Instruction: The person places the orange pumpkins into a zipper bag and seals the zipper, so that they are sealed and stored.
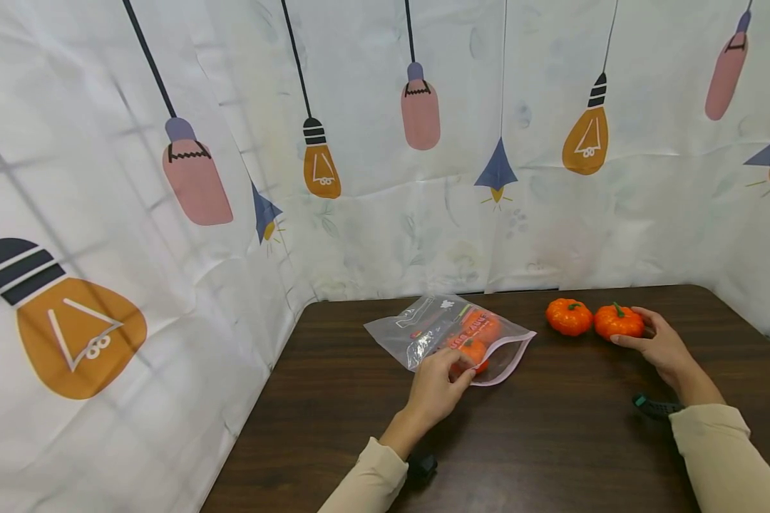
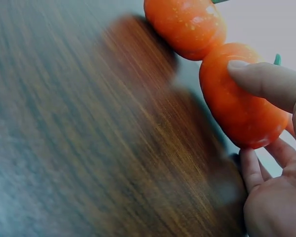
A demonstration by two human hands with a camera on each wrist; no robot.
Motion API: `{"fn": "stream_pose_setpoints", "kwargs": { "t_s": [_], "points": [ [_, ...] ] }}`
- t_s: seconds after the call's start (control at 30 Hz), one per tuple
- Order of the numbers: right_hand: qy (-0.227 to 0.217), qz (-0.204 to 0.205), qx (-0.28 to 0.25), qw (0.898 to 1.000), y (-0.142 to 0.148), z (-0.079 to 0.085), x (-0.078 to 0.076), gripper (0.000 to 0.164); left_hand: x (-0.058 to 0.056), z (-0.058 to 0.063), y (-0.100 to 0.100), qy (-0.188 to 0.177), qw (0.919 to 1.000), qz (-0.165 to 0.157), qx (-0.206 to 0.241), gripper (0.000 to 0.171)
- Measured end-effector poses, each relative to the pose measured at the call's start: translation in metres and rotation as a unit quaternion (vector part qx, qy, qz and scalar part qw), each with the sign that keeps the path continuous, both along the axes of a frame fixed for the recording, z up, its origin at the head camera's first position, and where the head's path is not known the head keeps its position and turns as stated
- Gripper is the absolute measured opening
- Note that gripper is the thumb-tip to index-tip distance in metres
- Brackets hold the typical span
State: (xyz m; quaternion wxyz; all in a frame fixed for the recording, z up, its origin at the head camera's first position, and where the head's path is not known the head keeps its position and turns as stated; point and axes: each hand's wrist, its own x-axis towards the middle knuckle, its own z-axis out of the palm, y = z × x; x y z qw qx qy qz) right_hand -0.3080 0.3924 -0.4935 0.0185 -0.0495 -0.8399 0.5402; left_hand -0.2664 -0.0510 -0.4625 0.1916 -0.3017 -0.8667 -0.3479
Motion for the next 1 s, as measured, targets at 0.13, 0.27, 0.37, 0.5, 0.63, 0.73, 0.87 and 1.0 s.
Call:
{"fn": "stream_pose_setpoints", "kwargs": {
  "t_s": [0.13, 0.27, 0.37, 0.5, 0.63, 0.73, 0.87, 1.0],
  "points": [
    [-0.002, -0.008, -0.016, 1.0, -0.001, 0.0, 0.003, 0.104, 0.0, 0.0, 0.0, 0.0, 1.0, -0.002, 0.002, 0.006],
    [0.0, -0.016, -0.04, 0.999, -0.001, -0.001, 0.006, 0.101, 0.0, 0.0, 0.0, -0.001, 1.0, 0.001, -0.003, 0.005],
    [0.003, -0.024, -0.051, 0.998, -0.002, -0.002, 0.01, 0.099, 0.0, 0.0, 0.0, 0.002, 1.0, 0.004, -0.006, 0.005],
    [0.009, -0.036, -0.048, 0.998, -0.003, -0.004, 0.016, 0.096, 0.0, 0.001, 0.001, 0.008, 0.9999, 0.007, -0.006, 0.005],
    [0.012, -0.047, -0.046, 0.998, -0.004, -0.006, 0.022, 0.094, 0.0, 0.001, 0.001, 0.009, 0.9999, 0.006, -0.005, 0.005],
    [0.009, -0.049, -0.054, 0.997, -0.005, -0.007, 0.025, 0.094, 0.001, 0.001, 0.001, 0.006, 1.0, 0.004, -0.006, 0.006],
    [0.004, -0.045, -0.074, 0.996, -0.005, -0.007, 0.028, 0.094, 0.001, 0.001, 0.001, 0.004, 1.0, 0.004, -0.006, 0.007],
    [0.004, -0.039, -0.085, 0.996, -0.005, -0.007, 0.03, 0.093, 0.001, 0.001, 0.001, 0.004, 1.0, 0.002, -0.004, 0.005]
  ]
}}
